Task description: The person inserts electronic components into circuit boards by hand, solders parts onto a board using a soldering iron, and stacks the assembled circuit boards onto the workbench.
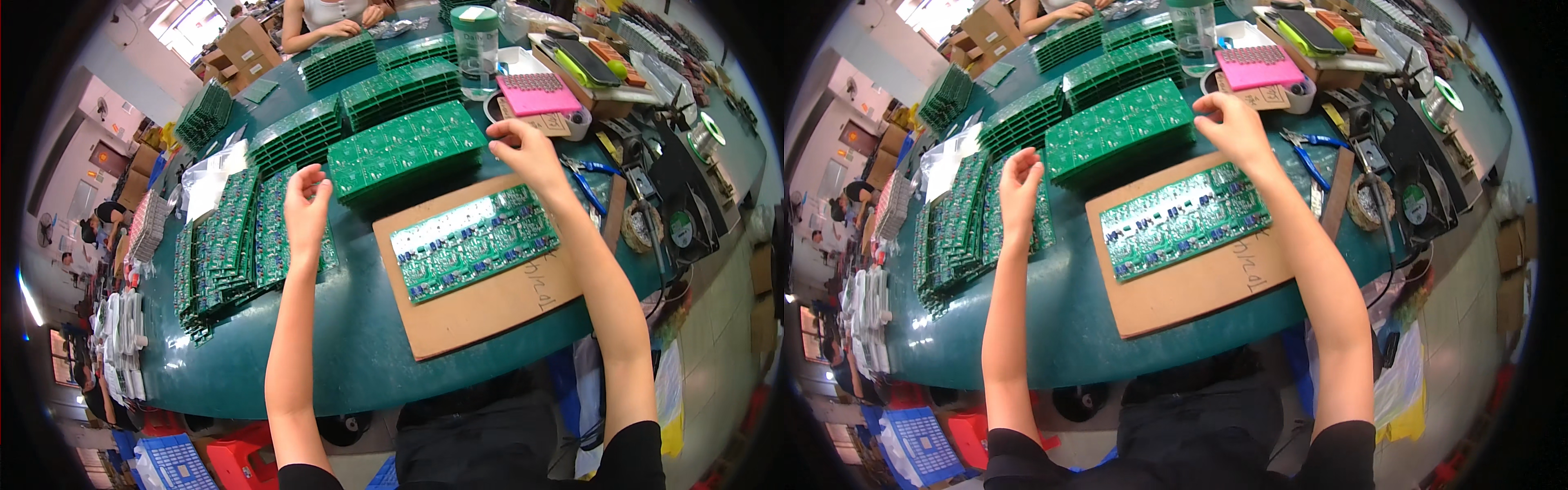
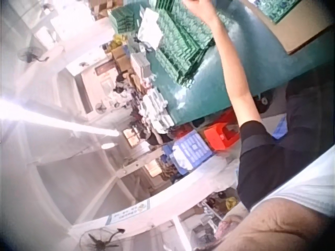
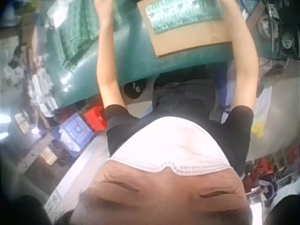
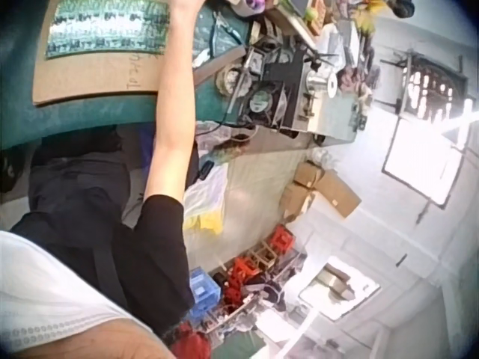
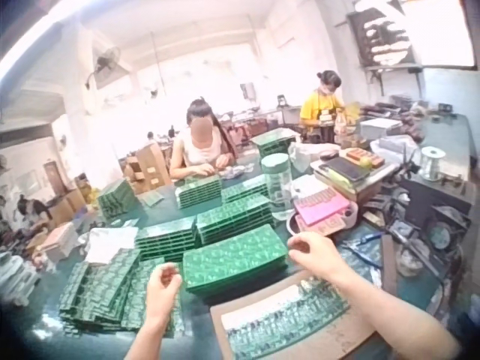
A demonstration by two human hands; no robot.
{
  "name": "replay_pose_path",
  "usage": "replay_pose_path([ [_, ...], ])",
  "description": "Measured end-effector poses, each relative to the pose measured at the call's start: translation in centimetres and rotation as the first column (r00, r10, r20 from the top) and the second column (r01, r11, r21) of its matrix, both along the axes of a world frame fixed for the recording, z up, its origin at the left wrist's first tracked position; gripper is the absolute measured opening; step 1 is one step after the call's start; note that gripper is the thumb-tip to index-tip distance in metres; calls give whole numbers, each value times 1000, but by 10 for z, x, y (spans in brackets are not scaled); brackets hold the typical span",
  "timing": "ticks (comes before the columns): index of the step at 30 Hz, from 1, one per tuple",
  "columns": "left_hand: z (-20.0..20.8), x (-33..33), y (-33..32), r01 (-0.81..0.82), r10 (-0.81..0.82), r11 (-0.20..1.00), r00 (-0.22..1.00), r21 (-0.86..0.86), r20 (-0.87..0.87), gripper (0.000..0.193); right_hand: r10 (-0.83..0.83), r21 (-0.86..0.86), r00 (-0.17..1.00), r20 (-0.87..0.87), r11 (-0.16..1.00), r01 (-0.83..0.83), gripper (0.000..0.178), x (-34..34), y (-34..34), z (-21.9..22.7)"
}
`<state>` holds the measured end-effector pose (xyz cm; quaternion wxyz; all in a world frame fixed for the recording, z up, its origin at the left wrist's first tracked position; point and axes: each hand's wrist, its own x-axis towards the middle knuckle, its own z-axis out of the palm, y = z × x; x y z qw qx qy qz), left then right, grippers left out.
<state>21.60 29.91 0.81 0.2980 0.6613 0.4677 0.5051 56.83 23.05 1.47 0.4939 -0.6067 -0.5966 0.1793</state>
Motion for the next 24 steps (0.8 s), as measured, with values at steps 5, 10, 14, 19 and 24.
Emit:
replay_pose_path([
  [5, 2, -5, -82, 178, -51, 912, 943, -369, 330, 41, -138, -30, 976, 167, 989, 144, 22, 62, -89, 6],
  [10, -2, -34, -165, 394, -3, 620, 866, -679, 499, 46, 73, -168, 951, 299, 986, -23, 21, 23, -139, -21],
  [14, -29, 4, -155, 512, -190, 597, 838, -618, 511, 55, 1, -207, 967, 254, 977, 53, 30, 51, -176, -39],
  [19, -31, -4, -171, 464, -190, 618, 871, -634, 452, 56, 104, -440, 909, 403, 893, 93, 33, 16, -178, -6],
  [24, -20, -26, -200, 462, -154, 633, 861, -621, 485, 55, 100, -424, 910, 403, 901, 89, 34, -5, -192, 0],
])
